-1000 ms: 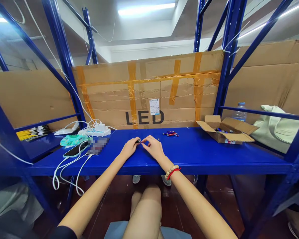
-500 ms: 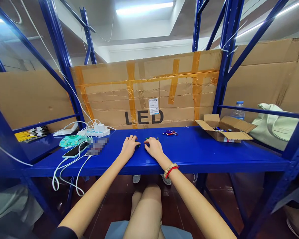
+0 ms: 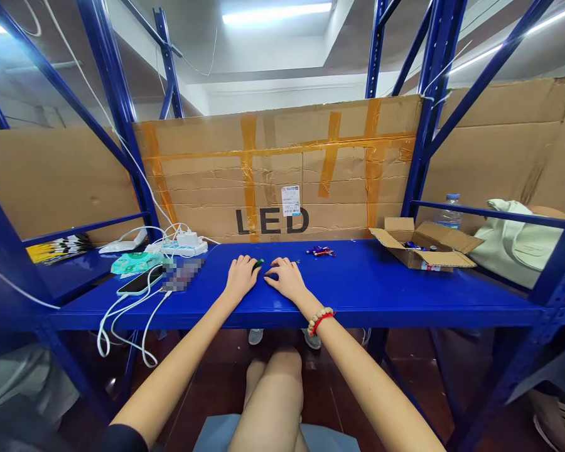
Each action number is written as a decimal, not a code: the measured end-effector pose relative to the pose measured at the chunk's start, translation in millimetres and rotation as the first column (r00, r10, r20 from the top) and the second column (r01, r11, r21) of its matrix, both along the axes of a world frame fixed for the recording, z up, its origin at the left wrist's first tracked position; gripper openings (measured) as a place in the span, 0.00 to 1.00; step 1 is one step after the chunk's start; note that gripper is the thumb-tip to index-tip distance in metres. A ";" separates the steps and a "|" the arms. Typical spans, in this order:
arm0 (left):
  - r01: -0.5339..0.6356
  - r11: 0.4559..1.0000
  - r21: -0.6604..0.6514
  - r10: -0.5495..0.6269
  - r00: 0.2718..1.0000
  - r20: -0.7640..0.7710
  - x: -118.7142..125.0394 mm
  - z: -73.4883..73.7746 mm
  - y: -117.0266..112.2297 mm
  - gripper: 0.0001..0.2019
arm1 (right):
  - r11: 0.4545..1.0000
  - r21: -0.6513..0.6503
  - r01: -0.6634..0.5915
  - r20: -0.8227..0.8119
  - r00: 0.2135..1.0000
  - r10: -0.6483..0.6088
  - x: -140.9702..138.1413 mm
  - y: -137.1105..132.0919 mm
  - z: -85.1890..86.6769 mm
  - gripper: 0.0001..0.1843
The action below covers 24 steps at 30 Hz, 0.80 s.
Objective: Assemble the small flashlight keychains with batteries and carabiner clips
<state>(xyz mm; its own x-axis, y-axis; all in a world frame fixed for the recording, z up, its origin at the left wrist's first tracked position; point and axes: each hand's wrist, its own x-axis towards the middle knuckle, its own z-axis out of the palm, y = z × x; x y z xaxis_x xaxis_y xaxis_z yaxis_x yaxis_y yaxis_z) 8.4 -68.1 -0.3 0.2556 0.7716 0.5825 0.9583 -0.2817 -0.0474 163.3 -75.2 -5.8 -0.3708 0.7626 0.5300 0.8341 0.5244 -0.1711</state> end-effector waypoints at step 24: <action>0.238 0.968 -0.079 -0.228 0.966 0.123 -0.8 2.5 -3.9 0.13 | 0.991 0.133 0.023 -0.233 0.972 0.009 0.2 -2.7 1.8 0.04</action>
<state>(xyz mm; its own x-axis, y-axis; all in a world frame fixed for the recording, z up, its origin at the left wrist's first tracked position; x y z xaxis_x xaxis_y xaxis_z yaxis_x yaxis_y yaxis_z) 7.5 -72.1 2.2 0.3718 0.7502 0.5468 0.8633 -0.4960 0.0935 163.5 -77.8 -4.0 -0.2201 0.6808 0.6986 0.7832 0.5503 -0.2894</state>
